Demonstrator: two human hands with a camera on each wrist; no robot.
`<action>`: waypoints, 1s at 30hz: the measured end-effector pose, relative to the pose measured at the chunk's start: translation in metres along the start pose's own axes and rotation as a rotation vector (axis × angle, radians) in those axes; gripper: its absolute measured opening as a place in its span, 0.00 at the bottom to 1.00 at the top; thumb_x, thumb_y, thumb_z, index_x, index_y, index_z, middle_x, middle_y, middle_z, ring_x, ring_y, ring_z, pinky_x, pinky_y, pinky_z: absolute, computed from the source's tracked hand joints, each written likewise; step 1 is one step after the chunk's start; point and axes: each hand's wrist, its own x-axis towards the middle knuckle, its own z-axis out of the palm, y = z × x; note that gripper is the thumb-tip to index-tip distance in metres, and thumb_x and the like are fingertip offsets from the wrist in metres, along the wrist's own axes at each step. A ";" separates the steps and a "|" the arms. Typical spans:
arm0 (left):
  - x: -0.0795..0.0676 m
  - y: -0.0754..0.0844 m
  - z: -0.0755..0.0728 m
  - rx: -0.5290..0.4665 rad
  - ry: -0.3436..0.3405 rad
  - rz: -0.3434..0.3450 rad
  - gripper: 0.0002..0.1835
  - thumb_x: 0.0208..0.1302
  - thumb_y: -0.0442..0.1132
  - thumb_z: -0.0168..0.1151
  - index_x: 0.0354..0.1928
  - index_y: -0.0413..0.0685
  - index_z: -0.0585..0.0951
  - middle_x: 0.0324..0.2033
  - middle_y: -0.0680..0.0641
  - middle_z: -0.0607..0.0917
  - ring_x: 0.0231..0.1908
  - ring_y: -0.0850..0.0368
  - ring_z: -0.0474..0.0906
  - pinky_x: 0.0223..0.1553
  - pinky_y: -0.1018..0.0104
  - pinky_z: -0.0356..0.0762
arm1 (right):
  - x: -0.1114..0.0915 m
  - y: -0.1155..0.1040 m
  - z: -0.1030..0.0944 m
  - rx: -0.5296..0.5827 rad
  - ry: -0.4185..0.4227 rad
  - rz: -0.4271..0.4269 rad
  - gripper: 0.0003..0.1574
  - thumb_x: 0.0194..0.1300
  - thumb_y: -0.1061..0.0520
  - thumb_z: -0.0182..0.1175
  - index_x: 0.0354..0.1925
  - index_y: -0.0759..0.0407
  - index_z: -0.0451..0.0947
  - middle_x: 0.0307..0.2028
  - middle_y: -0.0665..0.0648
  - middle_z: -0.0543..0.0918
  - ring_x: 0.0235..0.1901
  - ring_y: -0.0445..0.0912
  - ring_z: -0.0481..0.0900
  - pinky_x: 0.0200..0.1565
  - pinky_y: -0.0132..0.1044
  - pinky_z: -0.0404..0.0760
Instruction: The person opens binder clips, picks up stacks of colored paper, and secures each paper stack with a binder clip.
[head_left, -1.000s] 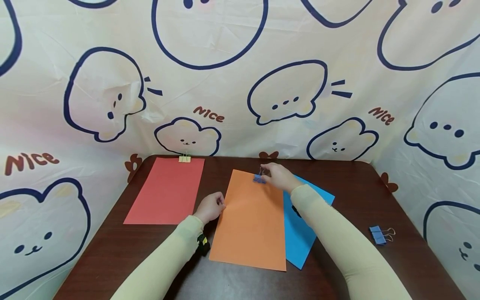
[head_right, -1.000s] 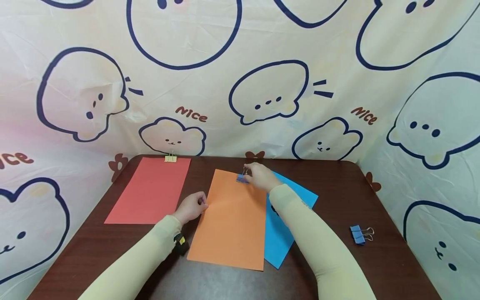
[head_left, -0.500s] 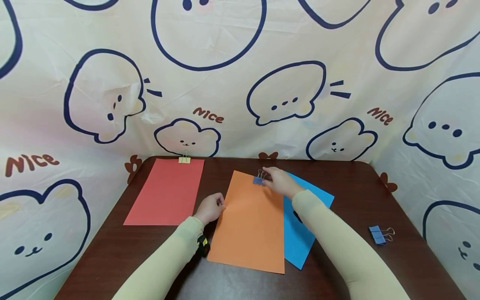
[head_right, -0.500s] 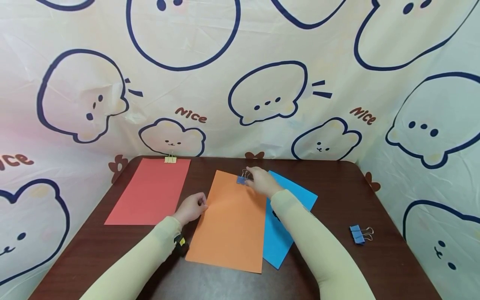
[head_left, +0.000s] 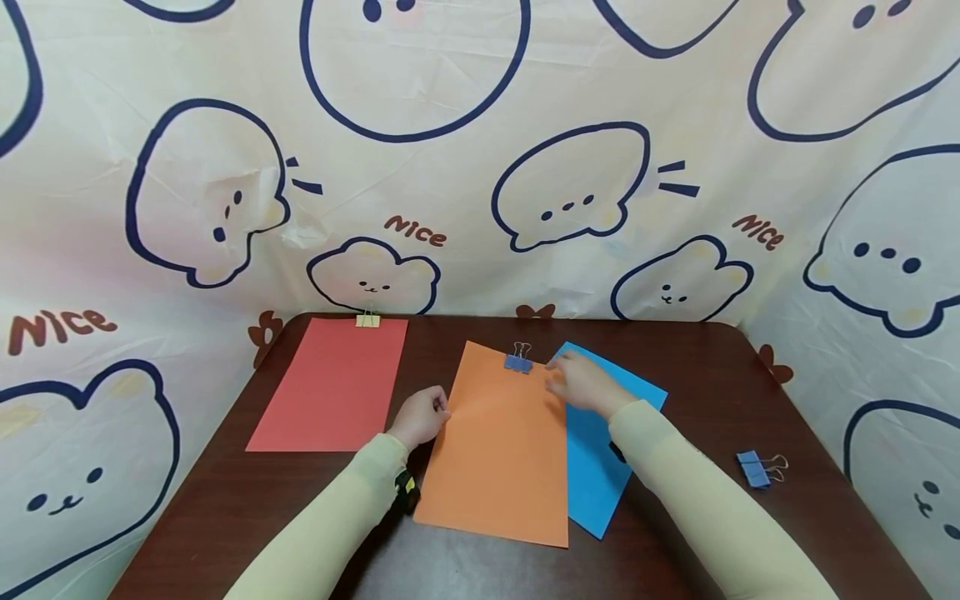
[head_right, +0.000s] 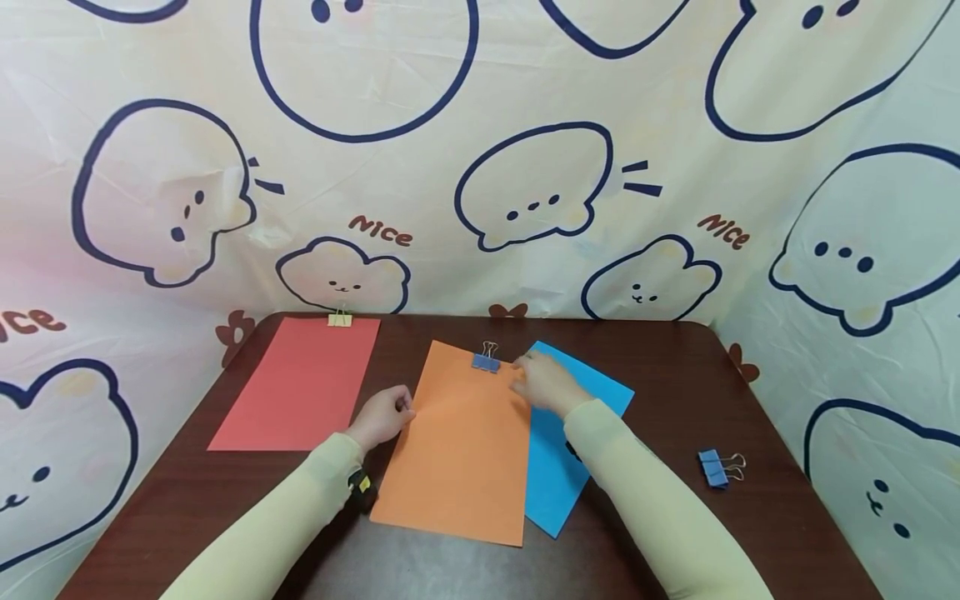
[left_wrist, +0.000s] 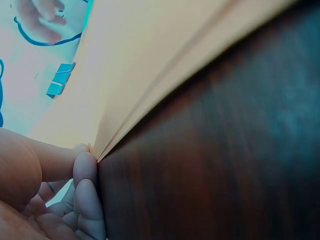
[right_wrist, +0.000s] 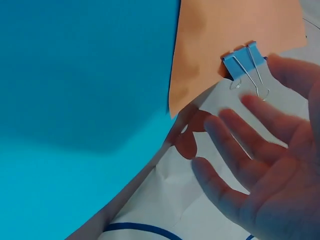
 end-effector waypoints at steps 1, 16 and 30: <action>0.000 0.000 0.000 0.001 0.002 0.000 0.12 0.69 0.32 0.67 0.30 0.46 0.73 0.24 0.48 0.74 0.24 0.56 0.70 0.27 0.66 0.67 | -0.004 0.001 0.000 -0.013 -0.007 0.001 0.27 0.75 0.49 0.62 0.65 0.62 0.78 0.68 0.68 0.74 0.66 0.63 0.74 0.66 0.57 0.75; 0.000 0.001 0.000 0.006 0.005 -0.010 0.12 0.69 0.32 0.66 0.29 0.46 0.73 0.23 0.49 0.73 0.24 0.55 0.69 0.28 0.65 0.66 | -0.047 0.013 0.007 -0.100 -0.012 -0.018 0.21 0.70 0.48 0.67 0.55 0.59 0.85 0.57 0.64 0.82 0.58 0.59 0.80 0.60 0.56 0.81; 0.000 0.000 0.000 0.007 0.012 -0.058 0.09 0.67 0.33 0.66 0.30 0.44 0.75 0.26 0.47 0.76 0.27 0.54 0.72 0.30 0.65 0.69 | -0.071 0.012 0.009 -0.120 -0.073 -0.021 0.26 0.64 0.47 0.73 0.55 0.60 0.84 0.57 0.66 0.81 0.56 0.59 0.80 0.56 0.57 0.82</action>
